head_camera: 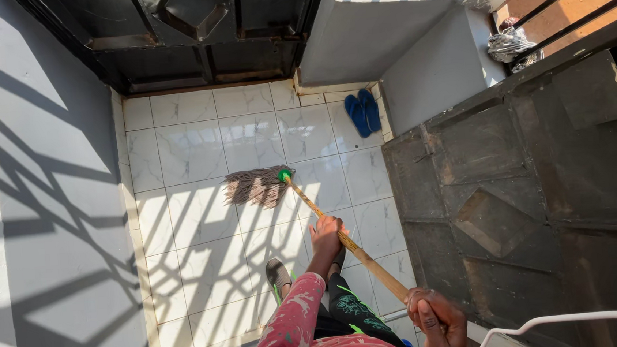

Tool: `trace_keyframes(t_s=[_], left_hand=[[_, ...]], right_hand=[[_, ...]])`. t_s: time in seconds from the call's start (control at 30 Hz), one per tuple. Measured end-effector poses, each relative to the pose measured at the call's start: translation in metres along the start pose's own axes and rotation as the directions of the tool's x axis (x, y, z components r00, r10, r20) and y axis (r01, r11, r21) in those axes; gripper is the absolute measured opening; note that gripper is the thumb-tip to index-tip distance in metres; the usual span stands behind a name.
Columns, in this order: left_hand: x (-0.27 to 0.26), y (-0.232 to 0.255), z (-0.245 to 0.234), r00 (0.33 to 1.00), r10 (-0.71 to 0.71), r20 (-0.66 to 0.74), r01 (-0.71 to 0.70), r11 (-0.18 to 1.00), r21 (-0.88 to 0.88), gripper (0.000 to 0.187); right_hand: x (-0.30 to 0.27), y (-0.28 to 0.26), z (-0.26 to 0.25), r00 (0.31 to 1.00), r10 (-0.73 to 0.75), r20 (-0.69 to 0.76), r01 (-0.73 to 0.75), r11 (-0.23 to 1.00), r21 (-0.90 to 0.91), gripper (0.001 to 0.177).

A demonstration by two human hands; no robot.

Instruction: The person cleans a tiled entryway by pushing and pulling a mop across the surface, moving the mop around the door frame and threshold.

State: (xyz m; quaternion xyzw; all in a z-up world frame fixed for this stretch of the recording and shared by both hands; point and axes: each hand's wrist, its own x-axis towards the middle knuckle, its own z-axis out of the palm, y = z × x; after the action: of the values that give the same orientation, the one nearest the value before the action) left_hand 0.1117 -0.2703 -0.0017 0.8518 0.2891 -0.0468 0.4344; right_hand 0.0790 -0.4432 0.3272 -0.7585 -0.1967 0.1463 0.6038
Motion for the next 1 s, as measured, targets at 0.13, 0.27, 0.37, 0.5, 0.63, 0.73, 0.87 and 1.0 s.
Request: trace_keyframes(t_s=[0.13,0.27,0.37,0.5,0.63,0.73,0.87,1.0], left_hand=[[0.003,0.042,0.003,0.998,0.050,0.039,-0.050,0.999,-0.002,0.027],[-0.006,0.076,0.001,0.961,0.103,0.258,-0.136,0.984,0.112,0.026],[-0.017,0.072,0.010,0.962,0.177,0.206,-0.205,0.971,0.122,0.018],[-0.028,0.058,0.011,0.964,0.130,0.231,-0.169,0.973,0.158,0.021],[-0.047,0.037,-0.013,0.969,-0.019,0.245,-0.029,0.981,0.191,0.018],[-0.071,0.023,-0.032,0.992,-0.093,0.090,0.072,0.974,0.213,0.026],[-0.082,0.040,-0.026,0.961,-0.277,-0.023,0.278,0.959,0.054,0.059],[-0.054,0.074,0.012,0.903,-0.429,-0.028,0.425,0.901,-0.093,0.070]], right_hand=[[0.010,-0.009,-0.008,0.986,0.152,0.072,-0.132,0.964,-0.232,0.026],[0.031,-0.024,-0.056,0.995,0.065,-0.070,-0.072,0.992,-0.105,0.031],[0.054,-0.020,-0.093,0.999,0.010,-0.051,-0.002,0.988,0.153,0.031],[0.064,0.007,-0.118,0.989,0.060,-0.134,-0.018,0.956,0.292,0.031],[0.078,0.043,-0.118,0.973,0.187,-0.135,-0.114,0.899,0.422,0.033],[0.075,0.061,-0.100,0.967,0.253,-0.030,-0.205,0.844,0.495,0.033],[0.072,0.068,-0.099,0.968,0.210,0.137,-0.251,0.816,0.521,0.037],[0.098,0.067,-0.137,0.966,0.086,0.245,-0.183,0.893,0.411,0.042]])
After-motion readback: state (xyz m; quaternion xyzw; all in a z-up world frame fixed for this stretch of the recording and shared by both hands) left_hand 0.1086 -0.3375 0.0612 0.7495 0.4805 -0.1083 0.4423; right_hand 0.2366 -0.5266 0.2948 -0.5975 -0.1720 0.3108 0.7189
